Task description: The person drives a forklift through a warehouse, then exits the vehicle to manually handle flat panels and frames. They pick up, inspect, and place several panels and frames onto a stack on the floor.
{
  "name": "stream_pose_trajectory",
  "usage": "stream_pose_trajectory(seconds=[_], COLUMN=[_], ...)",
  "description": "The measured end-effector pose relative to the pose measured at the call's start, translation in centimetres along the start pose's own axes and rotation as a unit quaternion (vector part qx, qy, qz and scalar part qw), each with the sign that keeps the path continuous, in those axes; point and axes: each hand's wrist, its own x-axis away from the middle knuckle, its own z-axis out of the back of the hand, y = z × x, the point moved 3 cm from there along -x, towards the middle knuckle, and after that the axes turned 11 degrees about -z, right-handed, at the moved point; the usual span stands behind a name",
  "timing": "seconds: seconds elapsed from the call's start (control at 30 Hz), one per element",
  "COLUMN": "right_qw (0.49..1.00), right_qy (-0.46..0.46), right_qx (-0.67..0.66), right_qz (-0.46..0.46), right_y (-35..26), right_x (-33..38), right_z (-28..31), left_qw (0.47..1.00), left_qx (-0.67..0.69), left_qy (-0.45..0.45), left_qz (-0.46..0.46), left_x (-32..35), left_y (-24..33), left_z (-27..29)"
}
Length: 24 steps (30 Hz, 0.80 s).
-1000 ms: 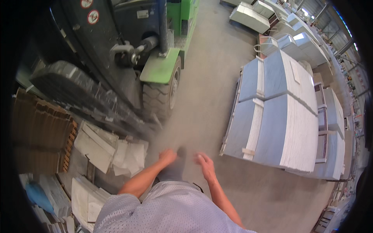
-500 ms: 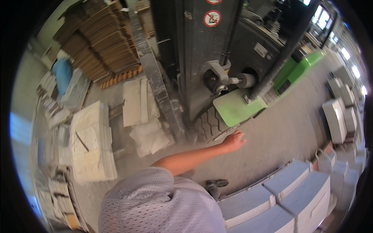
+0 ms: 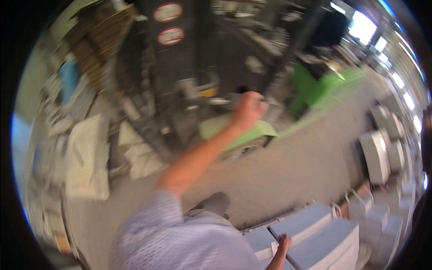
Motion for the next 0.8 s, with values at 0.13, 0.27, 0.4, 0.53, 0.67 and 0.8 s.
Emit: stream_pose_trajectory(seconds=[0.13, 0.27, 0.4, 0.53, 0.67, 0.8], right_qw=[0.909, 0.930, 0.919, 0.819, 0.805, 0.906], right_qy=[0.026, -0.057, -0.116, -0.106, -0.153, -0.294], right_qx=[-0.389, -0.356, -0.326, -0.435, -0.343, 0.013], right_qz=[-0.145, -0.070, -0.191, -0.360, -0.460, -0.304], right_y=[-6.8, -10.4, -6.3, 1.1, 6.5, 8.1], right_x=[-7.6, -10.1, -6.4, -0.2, -0.3, -6.5], right_z=[0.8, -2.1, -3.6, -3.5, -2.8, 0.8], left_qw=[1.000, 0.996, 0.970, 0.986, 0.965, 0.965], left_qx=[-0.003, -0.042, -0.131, 0.106, 0.012, -0.079], left_qy=[0.021, 0.045, 0.101, 0.124, 0.243, 0.248], left_qz=[-0.021, -0.063, -0.176, -0.016, -0.102, -0.010], left_x=[-6.1, -13.1, -23.8, -37.1, -41.6, -39.9], left_y=[0.1, 0.0, -2.2, -5.4, -5.3, -6.0], left_z=[-1.5, -4.9, -7.5, -10.3, -10.5, -8.7])
